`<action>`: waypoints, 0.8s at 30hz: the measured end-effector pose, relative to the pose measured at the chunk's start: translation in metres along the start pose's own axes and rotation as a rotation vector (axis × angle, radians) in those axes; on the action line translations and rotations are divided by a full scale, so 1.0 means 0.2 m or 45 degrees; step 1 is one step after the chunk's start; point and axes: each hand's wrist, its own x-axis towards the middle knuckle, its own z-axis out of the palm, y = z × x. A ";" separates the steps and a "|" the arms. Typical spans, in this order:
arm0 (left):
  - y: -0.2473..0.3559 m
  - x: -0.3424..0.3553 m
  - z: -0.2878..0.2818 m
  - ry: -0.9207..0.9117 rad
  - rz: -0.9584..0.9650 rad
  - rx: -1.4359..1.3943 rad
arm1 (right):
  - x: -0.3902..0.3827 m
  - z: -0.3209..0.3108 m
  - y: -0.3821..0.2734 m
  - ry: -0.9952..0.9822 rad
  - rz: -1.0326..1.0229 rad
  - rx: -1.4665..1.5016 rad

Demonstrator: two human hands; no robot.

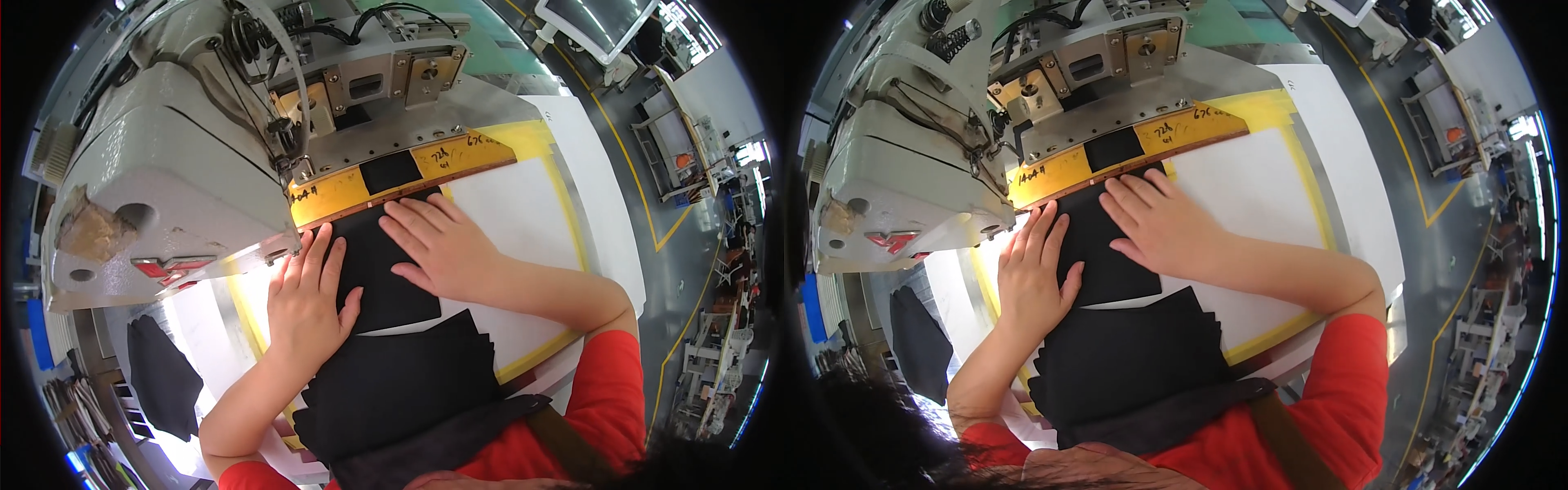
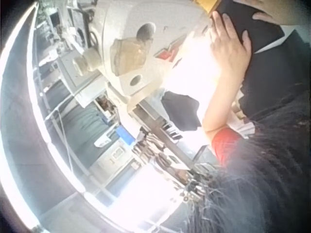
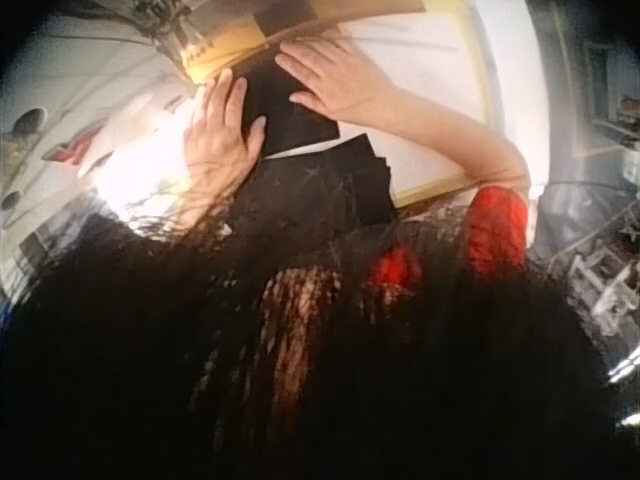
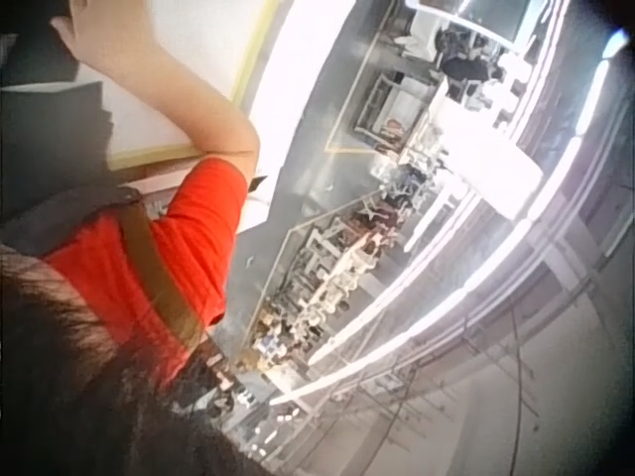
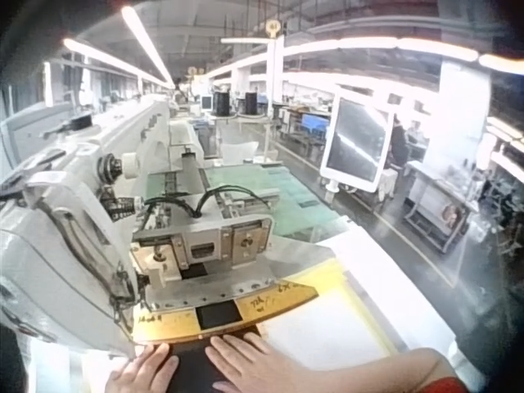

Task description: The recorder is operating an industrial sewing machine to join or hem black leather or heavy fabric pieces.

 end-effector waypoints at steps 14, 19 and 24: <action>0.00 -0.02 -0.02 0.015 0.012 0.017 | -0.06 -0.01 0.00 -0.049 0.118 0.092; -0.01 -0.01 0.00 -0.014 -0.048 -0.035 | -0.03 -0.02 0.02 -0.056 0.088 0.213; -0.01 -0.01 -0.01 0.006 -0.011 -0.030 | 0.04 -0.03 -0.07 -0.081 -0.038 0.058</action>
